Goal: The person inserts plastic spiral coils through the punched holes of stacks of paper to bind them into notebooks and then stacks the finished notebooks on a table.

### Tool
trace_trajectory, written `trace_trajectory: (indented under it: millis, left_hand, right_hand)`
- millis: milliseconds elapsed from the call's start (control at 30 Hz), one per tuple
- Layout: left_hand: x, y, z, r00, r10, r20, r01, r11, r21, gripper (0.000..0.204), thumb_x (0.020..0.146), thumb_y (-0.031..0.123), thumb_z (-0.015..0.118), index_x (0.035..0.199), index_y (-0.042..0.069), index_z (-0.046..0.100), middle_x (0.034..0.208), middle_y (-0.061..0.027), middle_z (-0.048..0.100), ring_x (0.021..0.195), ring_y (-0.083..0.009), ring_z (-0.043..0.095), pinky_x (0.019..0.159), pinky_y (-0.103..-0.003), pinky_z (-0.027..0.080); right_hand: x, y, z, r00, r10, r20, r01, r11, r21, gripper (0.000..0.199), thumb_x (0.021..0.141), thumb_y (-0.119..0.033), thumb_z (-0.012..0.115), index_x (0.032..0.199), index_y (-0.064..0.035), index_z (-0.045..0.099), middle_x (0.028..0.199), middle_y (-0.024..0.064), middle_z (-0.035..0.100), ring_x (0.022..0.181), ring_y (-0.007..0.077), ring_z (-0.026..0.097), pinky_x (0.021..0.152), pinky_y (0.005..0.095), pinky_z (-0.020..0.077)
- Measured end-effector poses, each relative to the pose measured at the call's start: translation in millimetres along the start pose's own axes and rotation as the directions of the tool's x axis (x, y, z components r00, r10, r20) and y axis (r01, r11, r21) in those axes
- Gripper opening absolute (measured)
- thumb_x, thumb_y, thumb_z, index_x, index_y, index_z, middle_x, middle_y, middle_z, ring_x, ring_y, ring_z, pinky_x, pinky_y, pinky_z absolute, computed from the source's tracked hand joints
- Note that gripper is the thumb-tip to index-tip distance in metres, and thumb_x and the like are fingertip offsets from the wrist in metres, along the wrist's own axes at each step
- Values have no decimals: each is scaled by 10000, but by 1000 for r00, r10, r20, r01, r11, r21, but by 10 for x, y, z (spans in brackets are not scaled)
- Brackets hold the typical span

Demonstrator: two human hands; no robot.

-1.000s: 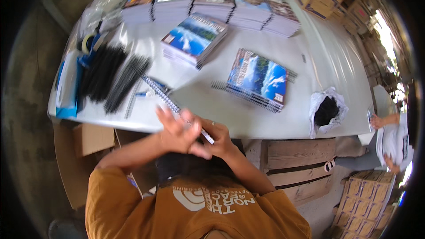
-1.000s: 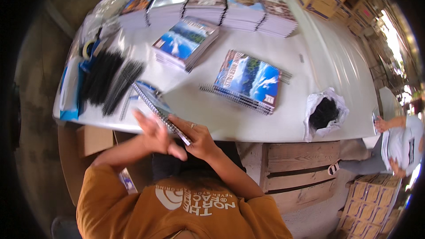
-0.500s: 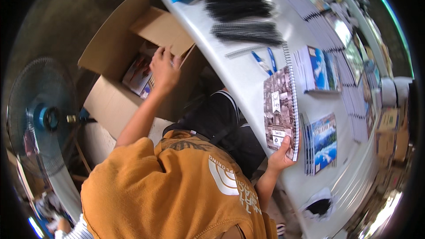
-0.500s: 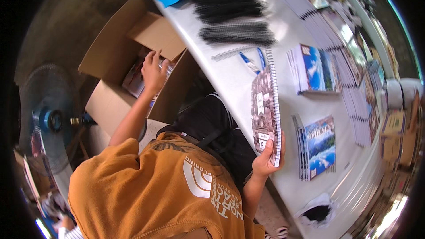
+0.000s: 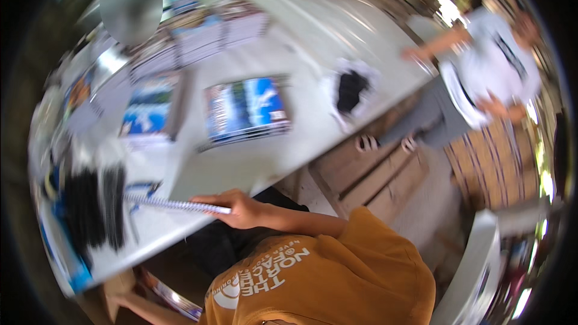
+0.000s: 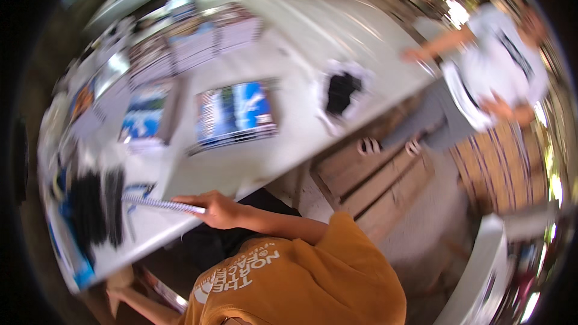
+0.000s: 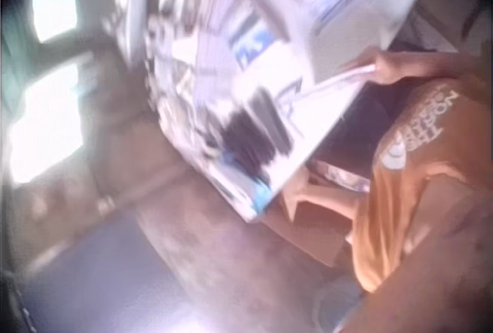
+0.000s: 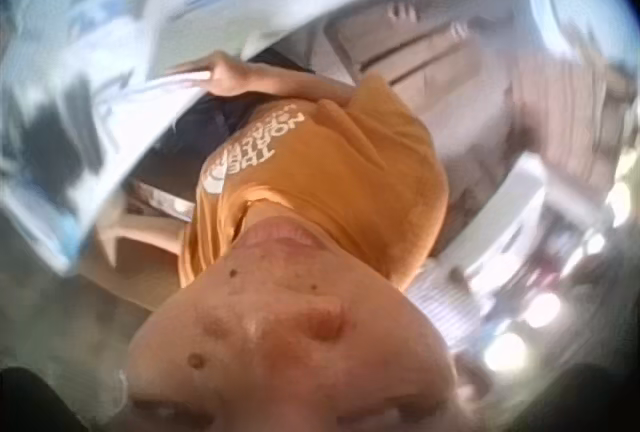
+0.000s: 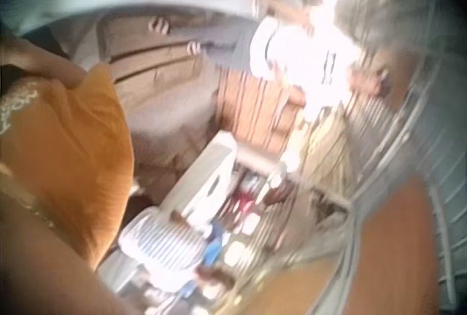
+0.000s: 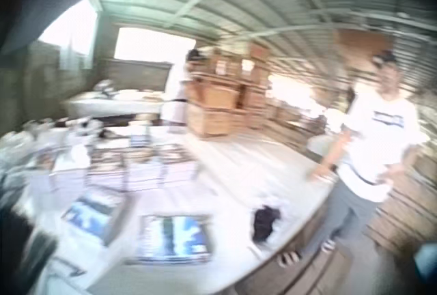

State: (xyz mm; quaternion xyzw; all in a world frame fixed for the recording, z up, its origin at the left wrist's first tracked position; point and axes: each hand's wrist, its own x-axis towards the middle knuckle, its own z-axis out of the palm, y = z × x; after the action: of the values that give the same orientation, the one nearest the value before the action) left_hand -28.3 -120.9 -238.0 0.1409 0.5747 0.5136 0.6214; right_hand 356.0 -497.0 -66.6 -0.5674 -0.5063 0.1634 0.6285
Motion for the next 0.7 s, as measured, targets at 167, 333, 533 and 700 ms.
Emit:
trace_trajectory:
  millis: [167,333,533,700]
  left_hand:
    - [-530,212,488,989,148,-19,-144,981,133,750,796,504,505,1338,23,309,1300,-162,425,1131,-331,455,938,-465,352]
    - [-752,441,384,974,203,-105,-185,970,157,691,808,462,520,1313,20,355,1264,-171,451,1090,-358,480,897,-486,390]
    - [-1144,268,392,942,329,-62,-316,935,163,644,794,383,591,1252,-32,412,1190,-186,483,1024,-335,514,847,-471,442]
    - [-2380,703,1410,449,884,133,-892,433,134,442,853,271,503,1150,-55,486,1157,-161,514,1115,-268,468,982,-397,316]
  right_hand:
    - [-96,-52,-192,990,-58,-126,57,998,-10,390,848,-40,569,1232,-74,513,1070,131,625,893,272,634,761,314,479]
    - [158,14,77,998,54,-42,-53,998,28,374,850,-50,570,1220,-68,521,1127,132,601,983,266,606,835,307,462]
    - [283,213,212,998,28,-55,-25,998,59,323,845,-34,577,1167,-27,562,1114,108,619,969,187,610,835,275,457]
    - [297,254,240,968,169,-183,-128,968,216,302,853,-51,569,1147,14,553,1044,89,632,945,125,569,836,255,431]
